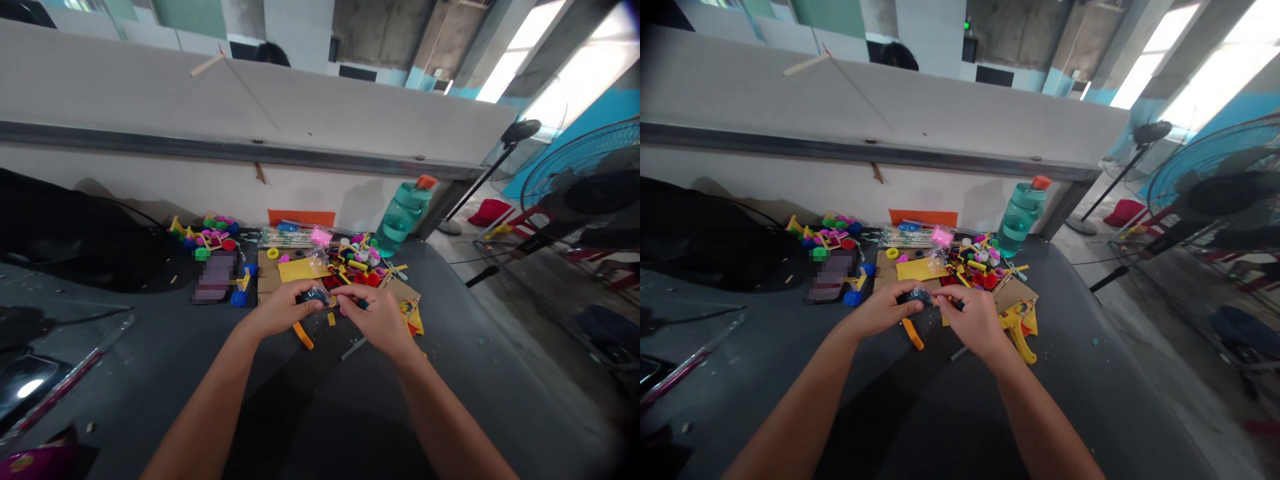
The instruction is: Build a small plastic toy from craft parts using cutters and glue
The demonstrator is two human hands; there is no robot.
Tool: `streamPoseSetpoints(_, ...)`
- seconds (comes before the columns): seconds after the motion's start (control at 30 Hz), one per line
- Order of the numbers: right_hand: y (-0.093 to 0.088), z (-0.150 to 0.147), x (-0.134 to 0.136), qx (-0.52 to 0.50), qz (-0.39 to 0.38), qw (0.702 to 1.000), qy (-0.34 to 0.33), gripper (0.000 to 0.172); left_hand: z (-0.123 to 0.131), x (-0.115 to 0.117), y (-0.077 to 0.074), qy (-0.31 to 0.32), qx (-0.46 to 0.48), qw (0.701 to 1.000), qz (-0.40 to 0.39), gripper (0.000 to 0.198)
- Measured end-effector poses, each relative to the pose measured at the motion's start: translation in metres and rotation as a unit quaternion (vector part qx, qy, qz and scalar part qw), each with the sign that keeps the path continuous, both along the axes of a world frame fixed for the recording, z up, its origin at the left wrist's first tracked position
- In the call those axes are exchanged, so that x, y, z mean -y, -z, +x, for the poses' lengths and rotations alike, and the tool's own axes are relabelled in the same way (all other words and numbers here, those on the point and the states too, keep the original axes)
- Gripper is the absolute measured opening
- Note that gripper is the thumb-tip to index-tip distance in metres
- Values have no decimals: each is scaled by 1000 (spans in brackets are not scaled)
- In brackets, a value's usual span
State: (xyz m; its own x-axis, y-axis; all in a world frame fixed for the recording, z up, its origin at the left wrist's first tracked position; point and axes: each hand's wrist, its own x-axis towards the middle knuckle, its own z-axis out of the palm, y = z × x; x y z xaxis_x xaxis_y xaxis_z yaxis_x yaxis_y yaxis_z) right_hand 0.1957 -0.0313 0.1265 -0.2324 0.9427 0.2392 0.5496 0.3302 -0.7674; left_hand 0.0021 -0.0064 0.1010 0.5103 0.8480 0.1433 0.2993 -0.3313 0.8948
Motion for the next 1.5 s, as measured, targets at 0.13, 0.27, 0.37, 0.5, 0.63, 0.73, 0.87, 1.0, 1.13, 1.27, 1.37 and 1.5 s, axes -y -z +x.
streamPoseSetpoints(0.13, -1, 1, -2, -25, 2, 1000, 10, 18, 0, -1, 0, 3, 13, 1000, 3, 23)
streamPoseSetpoints(0.27, 2, -1, -4, -1, -10, 1000, -1, 20, 2, 0, 0, -15, 39, 999, 4, 26)
streamPoseSetpoints(0.37, 4, -2, -4, 34, 1, 999, 1, 18, 2, 1, 0, -22, 44, 999, -2, 26)
streamPoseSetpoints(0.5, 6, -3, -3, 22, 21, 1000, -7, 15, 3, 3, -1, -25, 39, 999, 11, 25)
streamPoseSetpoints(0.63, 10, -6, -3, 15, 31, 999, 5, 15, 4, 4, -3, -29, 27, 999, 7, 23)
streamPoseSetpoints(0.73, 13, -8, -2, 12, 42, 999, 7, 14, 5, 4, -4, -48, 19, 999, 11, 21)
streamPoseSetpoints(0.87, 14, -11, -1, 24, 58, 998, 15, 13, 7, 5, -3, -62, 16, 998, 19, 20)
streamPoseSetpoints(1.0, 14, -13, 1, 22, 64, 998, 15, 12, 9, 5, -2, -67, 28, 997, 11, 19)
streamPoseSetpoints(1.13, 11, -11, 0, 7, 49, 999, 17, 10, 7, 6, -4, -65, 69, 995, -22, 20)
streamPoseSetpoints(1.27, 9, -8, 0, 27, 50, 998, 11, 11, 6, 5, -5, -106, 100, 988, -45, 19)
streamPoseSetpoints(1.37, 9, -7, 0, 51, 83, 995, 4, 14, 7, 3, -4, -153, 85, 984, -38, 18)
streamPoseSetpoints(1.5, 12, -8, 0, 57, 107, 992, 23, 15, 7, 3, -3, -163, 89, 982, -39, 18)
